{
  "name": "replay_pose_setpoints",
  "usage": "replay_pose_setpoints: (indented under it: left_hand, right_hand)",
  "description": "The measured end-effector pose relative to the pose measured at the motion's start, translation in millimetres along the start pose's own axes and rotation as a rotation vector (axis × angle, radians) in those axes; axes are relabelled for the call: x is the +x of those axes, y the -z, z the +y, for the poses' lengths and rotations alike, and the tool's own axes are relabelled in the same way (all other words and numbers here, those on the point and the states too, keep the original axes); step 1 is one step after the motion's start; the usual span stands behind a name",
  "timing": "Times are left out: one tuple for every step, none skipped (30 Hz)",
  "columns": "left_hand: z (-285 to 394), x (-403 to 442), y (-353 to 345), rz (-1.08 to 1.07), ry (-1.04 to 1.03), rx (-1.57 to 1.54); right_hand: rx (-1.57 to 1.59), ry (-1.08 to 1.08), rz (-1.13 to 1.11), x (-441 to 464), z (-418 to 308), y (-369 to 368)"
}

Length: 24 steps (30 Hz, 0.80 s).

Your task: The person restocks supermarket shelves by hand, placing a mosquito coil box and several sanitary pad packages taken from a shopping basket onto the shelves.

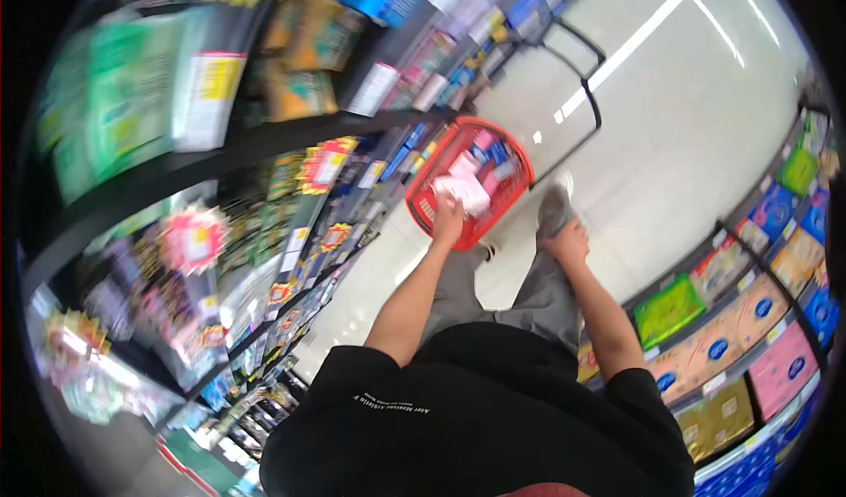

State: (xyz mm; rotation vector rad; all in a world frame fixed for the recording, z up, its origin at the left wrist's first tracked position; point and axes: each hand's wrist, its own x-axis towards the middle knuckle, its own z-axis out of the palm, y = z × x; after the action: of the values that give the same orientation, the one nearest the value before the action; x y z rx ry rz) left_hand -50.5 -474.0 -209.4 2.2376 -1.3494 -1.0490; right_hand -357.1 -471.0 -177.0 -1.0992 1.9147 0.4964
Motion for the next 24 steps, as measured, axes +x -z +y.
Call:
replay_pose_setpoints:
  left_hand:
    - [35.1,-16.3,22.7,-0.022,0.090,-0.018]
    - [54.5,-26.7,40.8,-0.007,0.009,-0.014]
    - [74.8,-37.0,58.9,0.007,-0.071,-0.009]
    - [91.9,-46.0,75.0,-0.154,0.062,-0.258]
    - [106.8,-55.0,85.5,-0.211,0.096,-0.458]
    - [132.3,-67.7,99.8,-0.219,0.080,-0.560]
    - [151.9,-77.5,113.7,-0.234,-0.023,-0.447]
    - [171.5,-87.5,127.5,-0.238,-0.127,-0.332]
    - [190.8,-97.6,141.0,-0.229,-0.230,-0.223]
    - [200.6,-104.5,147.3,-0.204,-0.451,-0.139]
    - [233.2,-118.0,164.2,-0.249,-0.346,-0.175]
    - [260.6,-131.3,179.7,-0.296,-0.240,-0.216]
    - [263.4,-133.3,182.1,-0.183,-0.428,-0.189]
    - [267.4,-134.3,184.6,-0.066,-0.612,-0.155]
    - [270.3,-135.2,189.6,-0.005,-0.627,-0.131]
    - [279.5,-142.0,200.4,0.067,-0.630,-0.085]
    - [291.0,-152.7,214.8,0.133,-0.628,-0.037]
    - [293.4,-158.9,228.7,0.194,-0.626,0.013]
    - [292.7,-160.6,242.3,0.100,-0.589,-0.017]
    - [292.3,-168.3,251.5,0.105,-0.492,-0.111]
    - [291.2,-179.0,261.5,0.105,-0.395,-0.208]
    - [291.1,-188.5,272.9,0.099,-0.299,-0.305]
    - [277.0,-187.6,274.7,0.152,-0.344,-0.379]
    - [264.6,-190.3,276.4,0.229,-0.384,-0.394]
  right_hand:
    - [-0.013,0.028,-0.021,-1.1,4.3,-3.7]
    - [-0.056,0.180,0.029,4.2,13.7,-17.4]
    - [-0.151,0.363,-0.026,10.4,12.6,-16.2]
    - [-0.259,0.535,-0.083,12.5,7.7,-6.8]
    - [-0.052,0.687,-0.178,6.7,-2.5,11.7]
    - [0.149,0.831,-0.283,0.0,-14.8,34.7]
    - [0.538,0.636,-0.526,-15.7,-33.9,60.5]
    - [0.910,0.415,-0.769,-39.4,-54.9,89.7]
    - [1.028,0.461,-0.874,-63.3,-71.7,121.2]
    - [1.184,0.513,-0.967,-84.4,-84.3,143.6]
    - [1.109,0.632,-0.870,-105.9,-93.8,162.4]
    - [1.032,0.748,-0.772,-121.7,-101.3,176.8]
    - [1.059,0.808,-0.756,-127.8,-105.3,184.0]
    - [1.086,0.868,-0.742,-133.8,-110.5,190.6]
    - [1.112,0.926,-0.730,-137.4,-119.0,196.7]
    - [1.063,0.993,-0.638,-148.0,-126.9,206.1]
    - [1.020,1.055,-0.546,-163.3,-133.3,214.7]
    - [0.983,1.113,-0.452,-176.7,-142.6,217.6]
    - [0.931,1.147,-0.410,-190.4,-152.7,218.9]
    - [0.911,1.189,-0.333,-205.3,-159.4,216.5]
    - [0.889,1.229,-0.255,-223.2,-166.2,209.5]
    - [0.868,1.266,-0.175,-240.5,-173.1,203.3]
    - [0.699,1.291,-0.096,-254.0,-178.1,196.6]
    - [0.597,1.385,-0.061,-270.9,-180.9,188.1]
